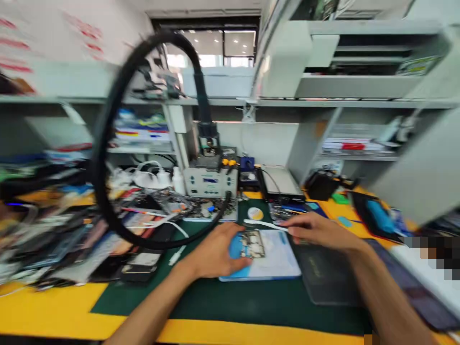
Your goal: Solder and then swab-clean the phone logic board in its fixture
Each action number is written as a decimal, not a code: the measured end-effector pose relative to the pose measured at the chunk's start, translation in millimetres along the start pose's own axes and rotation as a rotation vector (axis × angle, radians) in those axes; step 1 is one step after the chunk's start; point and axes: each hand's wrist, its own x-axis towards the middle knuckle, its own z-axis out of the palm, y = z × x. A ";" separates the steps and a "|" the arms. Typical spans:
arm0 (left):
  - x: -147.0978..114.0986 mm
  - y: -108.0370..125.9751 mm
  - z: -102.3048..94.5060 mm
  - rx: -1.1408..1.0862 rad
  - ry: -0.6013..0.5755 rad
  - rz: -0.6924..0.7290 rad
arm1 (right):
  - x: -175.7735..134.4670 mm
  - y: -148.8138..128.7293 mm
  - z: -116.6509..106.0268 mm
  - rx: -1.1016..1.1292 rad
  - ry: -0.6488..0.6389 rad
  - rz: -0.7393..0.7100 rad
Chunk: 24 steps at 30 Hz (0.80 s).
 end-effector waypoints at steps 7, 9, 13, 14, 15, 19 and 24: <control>3.2 -9.3 4.8 -0.021 0.009 0.008 | -0.1 17.6 -6.7 0.068 -0.189 0.031; 3.3 -6.1 3.6 -0.010 -0.009 -0.001 | -1.2 15.4 -6.2 0.035 -0.205 0.027; 3.7 -3.2 1.7 0.009 -0.047 -0.021 | -2.7 7.8 -4.1 -0.034 -0.202 0.050; 3.7 -3.4 1.5 0.009 -0.049 -0.023 | -3.0 6.9 -3.7 -0.040 -0.199 0.048; 3.5 -3.8 1.5 0.009 -0.048 -0.024 | -3.1 6.5 -3.2 -0.039 -0.197 0.042; 2.6 -5.5 1.9 -0.003 -0.033 -0.004 | -2.5 8.4 -1.6 -0.010 -0.186 0.040; 2.2 -5.3 2.1 -0.003 -0.019 0.007 | -1.1 9.1 -0.1 0.006 -0.168 0.046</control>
